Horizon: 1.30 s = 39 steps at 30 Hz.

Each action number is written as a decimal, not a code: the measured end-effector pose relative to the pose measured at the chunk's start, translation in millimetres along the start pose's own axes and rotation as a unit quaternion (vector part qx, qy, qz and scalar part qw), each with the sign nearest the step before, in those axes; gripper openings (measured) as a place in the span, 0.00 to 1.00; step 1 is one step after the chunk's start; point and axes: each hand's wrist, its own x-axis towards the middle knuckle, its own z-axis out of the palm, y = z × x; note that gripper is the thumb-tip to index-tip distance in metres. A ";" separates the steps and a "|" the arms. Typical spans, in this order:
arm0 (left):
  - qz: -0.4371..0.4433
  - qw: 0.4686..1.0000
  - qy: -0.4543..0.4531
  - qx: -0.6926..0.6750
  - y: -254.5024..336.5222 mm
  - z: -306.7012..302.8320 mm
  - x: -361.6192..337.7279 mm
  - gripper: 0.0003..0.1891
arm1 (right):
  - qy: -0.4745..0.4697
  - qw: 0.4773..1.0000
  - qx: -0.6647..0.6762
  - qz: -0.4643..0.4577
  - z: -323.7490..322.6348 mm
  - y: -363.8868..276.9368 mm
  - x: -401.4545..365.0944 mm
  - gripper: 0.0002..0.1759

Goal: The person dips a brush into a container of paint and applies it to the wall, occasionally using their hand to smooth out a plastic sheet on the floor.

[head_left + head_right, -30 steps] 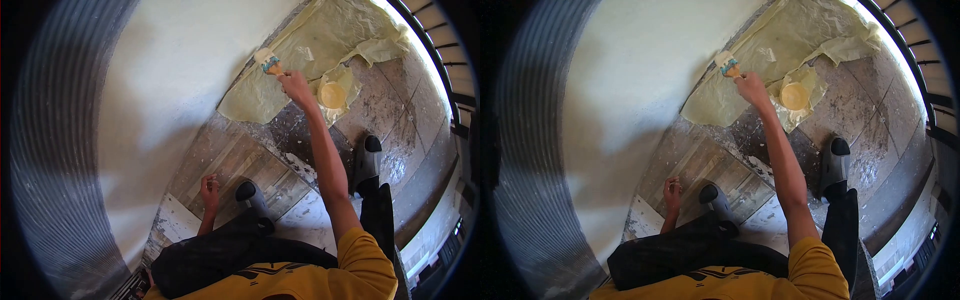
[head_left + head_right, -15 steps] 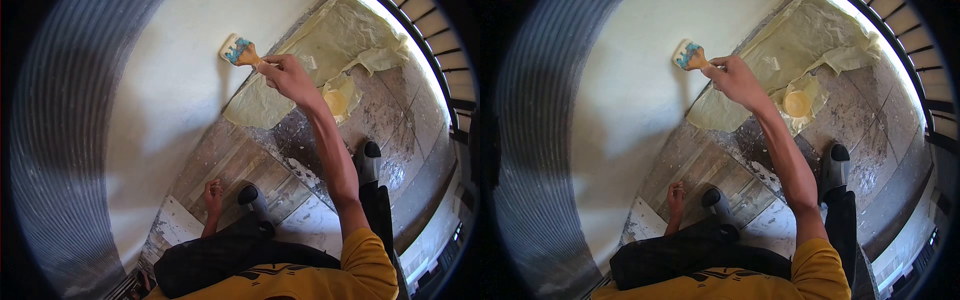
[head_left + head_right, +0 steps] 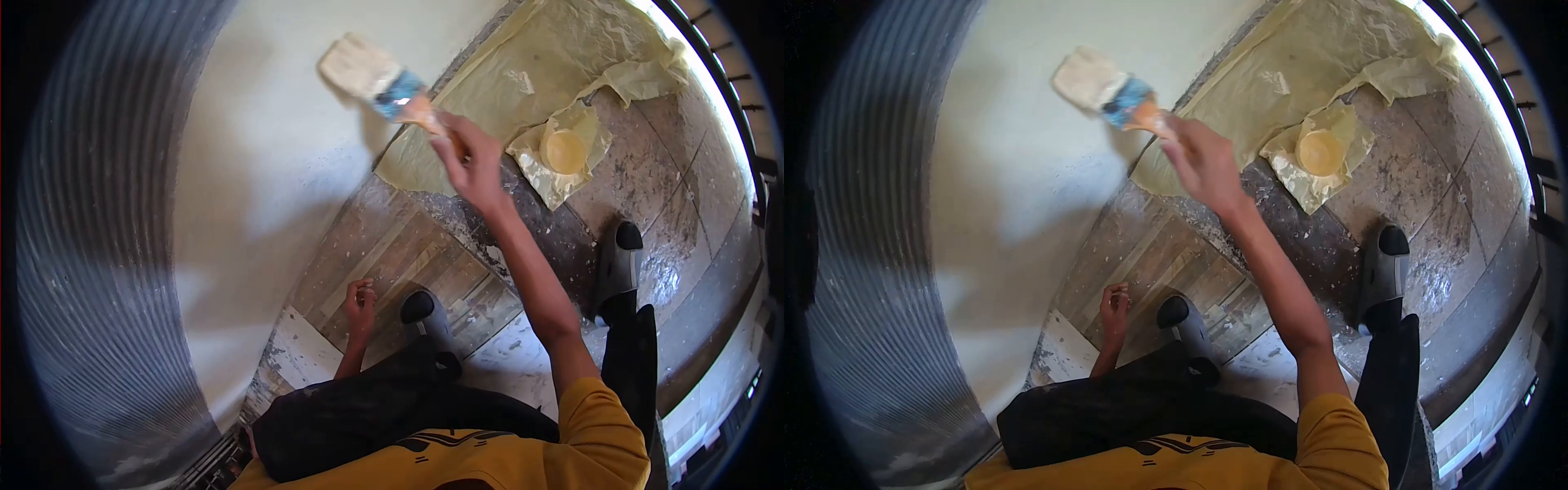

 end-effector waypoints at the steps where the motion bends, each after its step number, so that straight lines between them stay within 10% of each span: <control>1: -0.009 1.000 -0.002 0.001 3.0 0.2 0.5 0.11 | 0.017 0.998 0.018 -0.051 13.0 7.9 2.5 0.16; 20: 0.013 0.999 -0.035 0.034 -1.1 5.3 11.3 0.10 | -0.126 0.961 -0.212 0.127 17.4 138.0 -51.2 0.17; 24: -0.004 1.000 -0.022 0.012 4.7 3.4 8.7 0.10 | -0.093 0.971 -0.194 0.103 -1.1 110.8 -59.6 0.16; 26: -0.011 1.000 -0.019 0.020 1.4 0.8 6.6 0.10 | -0.103 0.933 -0.152 0.309 -12.6 80.6 -66.3 0.15; 32: -0.005 1.000 -0.007 0.005 -4.6 3.3 2.1 0.10 | -0.108 0.863 0.136 0.474 -11.3 48.2 -85.1 0.18; 39: 0.016 1.000 0.008 -0.006 -1.3 6.9 -4.7 0.11 | -0.196 0.895 0.018 0.401 33.7 62.7 -27.4 0.21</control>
